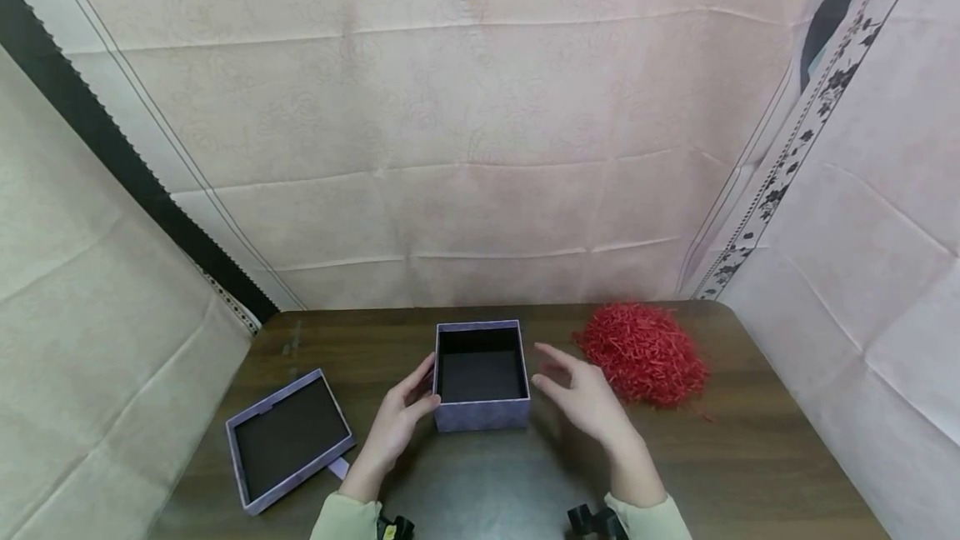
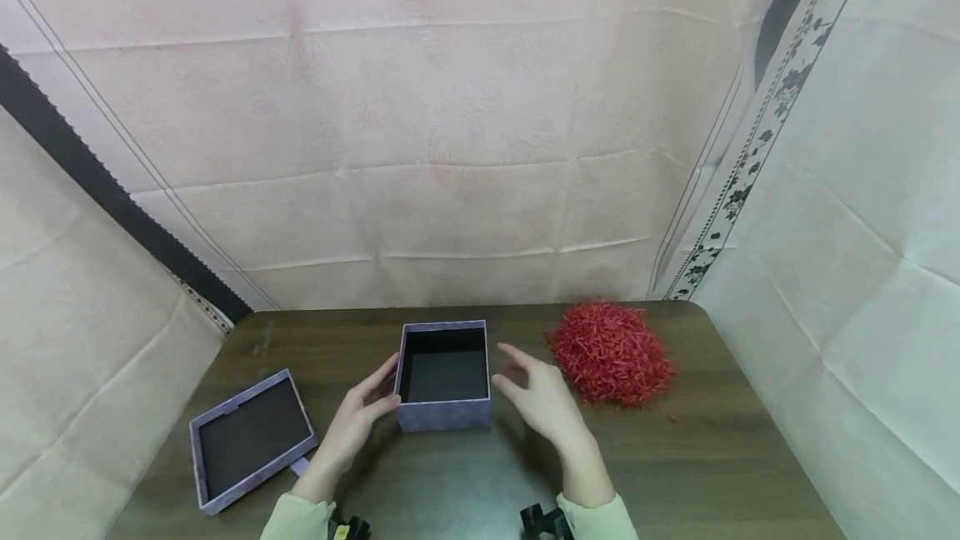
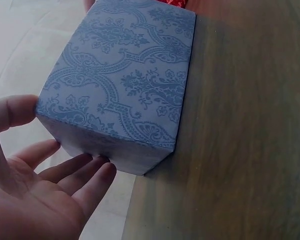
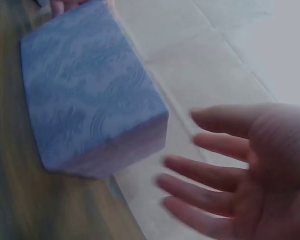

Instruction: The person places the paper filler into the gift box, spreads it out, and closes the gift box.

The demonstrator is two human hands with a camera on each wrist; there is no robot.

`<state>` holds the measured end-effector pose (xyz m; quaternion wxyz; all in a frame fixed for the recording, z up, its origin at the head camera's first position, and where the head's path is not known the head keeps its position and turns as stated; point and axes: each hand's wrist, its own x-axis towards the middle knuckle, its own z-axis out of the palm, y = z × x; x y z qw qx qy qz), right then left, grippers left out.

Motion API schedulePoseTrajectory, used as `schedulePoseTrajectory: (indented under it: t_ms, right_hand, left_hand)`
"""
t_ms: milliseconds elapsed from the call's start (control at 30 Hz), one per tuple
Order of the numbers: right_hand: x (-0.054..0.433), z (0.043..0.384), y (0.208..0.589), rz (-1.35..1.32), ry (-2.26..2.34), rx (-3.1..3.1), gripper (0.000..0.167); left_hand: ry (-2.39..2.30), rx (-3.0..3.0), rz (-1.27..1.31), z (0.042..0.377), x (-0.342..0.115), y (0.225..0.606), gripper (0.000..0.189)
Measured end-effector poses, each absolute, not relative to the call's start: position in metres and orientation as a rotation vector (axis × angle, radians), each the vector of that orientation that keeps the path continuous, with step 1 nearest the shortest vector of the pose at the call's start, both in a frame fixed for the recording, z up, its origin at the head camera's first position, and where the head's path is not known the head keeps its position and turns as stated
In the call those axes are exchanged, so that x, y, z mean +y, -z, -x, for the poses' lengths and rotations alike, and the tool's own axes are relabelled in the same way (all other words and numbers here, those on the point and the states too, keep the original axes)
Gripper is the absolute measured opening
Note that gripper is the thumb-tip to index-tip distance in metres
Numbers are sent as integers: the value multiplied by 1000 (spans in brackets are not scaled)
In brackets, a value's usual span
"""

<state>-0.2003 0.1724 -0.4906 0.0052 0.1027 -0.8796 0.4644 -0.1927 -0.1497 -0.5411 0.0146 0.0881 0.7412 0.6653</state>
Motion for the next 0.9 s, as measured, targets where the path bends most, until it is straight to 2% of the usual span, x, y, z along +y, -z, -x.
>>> schedulePoseTrajectory:
  t_ms: [300,500,700,800,900]
  right_hand:
    - [230,227,490,-160,-852,-2603,56]
    - [278,245,488,-59,-671,-2750,82]
    - [299,256,496,-24,-648,-2980,109]
    - [303,259,501,-21,-658,-3033,114]
    - [305,260,506,-10,-682,-3059,111]
  left_hand:
    - [-2074,2327,-333,192,-150,542,65]
    - [-2036,2365,-294,193,-149,538,65]
    - [-2017,2390,-289,193,-149,539,64]
    - [-2027,2390,-289,192,-150,541,65]
    - [-2036,2390,-291,191,-150,541,65]
